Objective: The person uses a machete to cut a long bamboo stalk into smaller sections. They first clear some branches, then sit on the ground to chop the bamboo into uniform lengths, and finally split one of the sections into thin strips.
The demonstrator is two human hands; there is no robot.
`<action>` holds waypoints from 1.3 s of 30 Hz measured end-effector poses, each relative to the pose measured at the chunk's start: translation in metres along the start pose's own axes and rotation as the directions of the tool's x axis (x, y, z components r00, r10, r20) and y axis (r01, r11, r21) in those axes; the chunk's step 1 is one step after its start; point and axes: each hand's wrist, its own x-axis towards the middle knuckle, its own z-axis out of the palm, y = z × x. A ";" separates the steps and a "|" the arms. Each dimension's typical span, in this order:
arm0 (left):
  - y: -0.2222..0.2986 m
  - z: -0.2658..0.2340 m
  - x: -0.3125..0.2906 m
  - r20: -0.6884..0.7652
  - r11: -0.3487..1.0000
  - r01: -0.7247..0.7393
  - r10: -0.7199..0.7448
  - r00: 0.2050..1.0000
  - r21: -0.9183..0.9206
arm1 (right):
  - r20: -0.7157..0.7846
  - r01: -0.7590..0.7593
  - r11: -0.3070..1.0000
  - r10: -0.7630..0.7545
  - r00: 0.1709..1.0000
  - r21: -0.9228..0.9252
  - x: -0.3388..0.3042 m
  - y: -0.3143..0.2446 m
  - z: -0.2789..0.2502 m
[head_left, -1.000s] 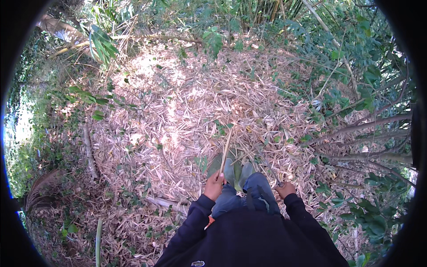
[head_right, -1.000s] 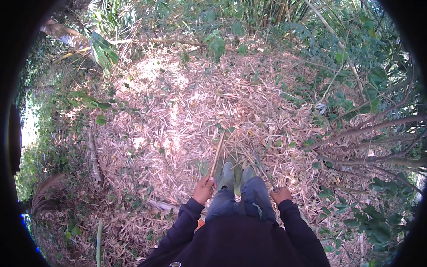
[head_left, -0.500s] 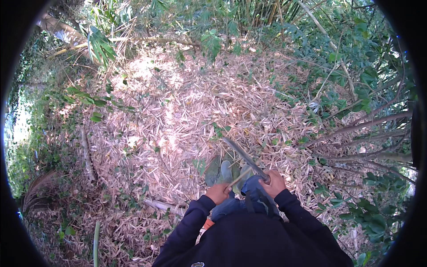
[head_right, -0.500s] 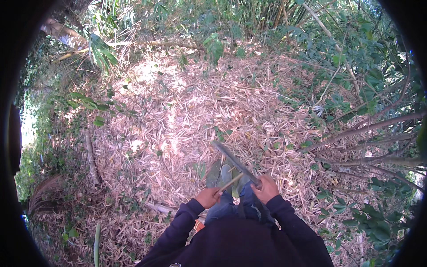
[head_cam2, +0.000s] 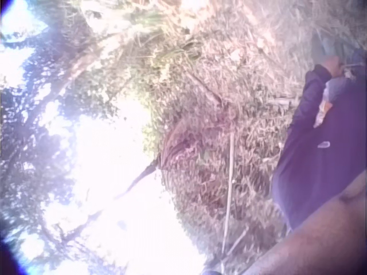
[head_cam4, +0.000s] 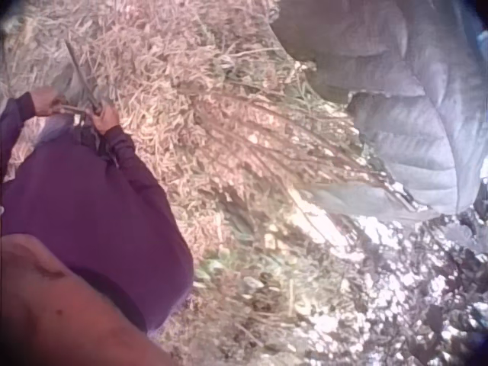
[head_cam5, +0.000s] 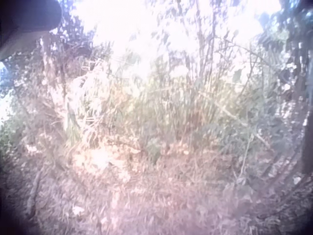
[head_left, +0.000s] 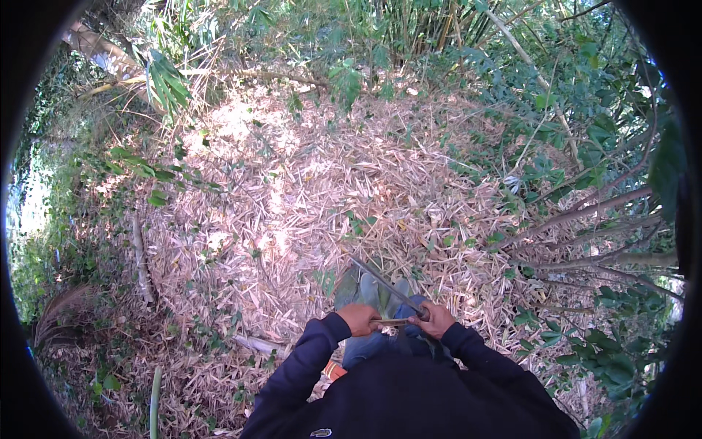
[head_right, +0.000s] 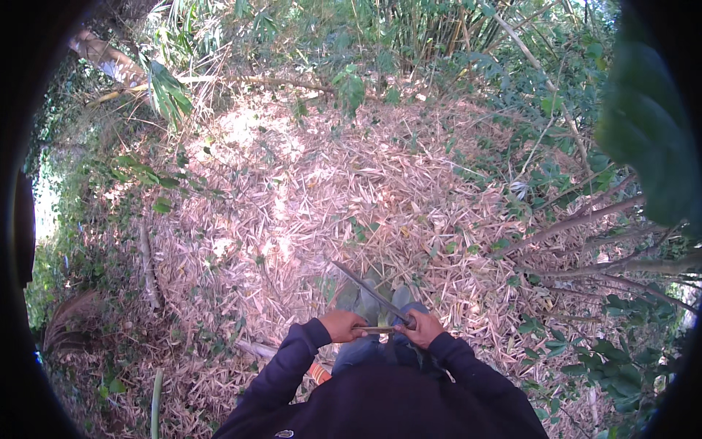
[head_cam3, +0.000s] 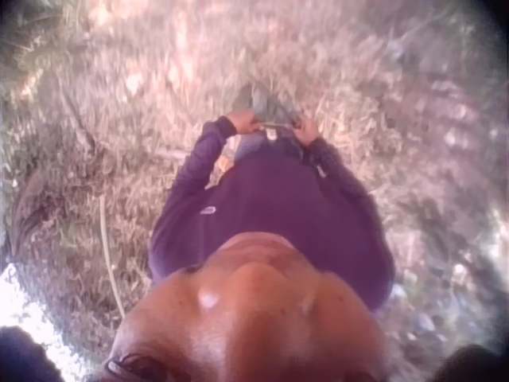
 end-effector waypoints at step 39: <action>-0.031 0.065 0.061 -0.146 0.012 -0.163 -0.507 0.849 -0.987 | -0.298 -0.039 0.999 0.047 0.953 0.034 0.022 -0.014 0.015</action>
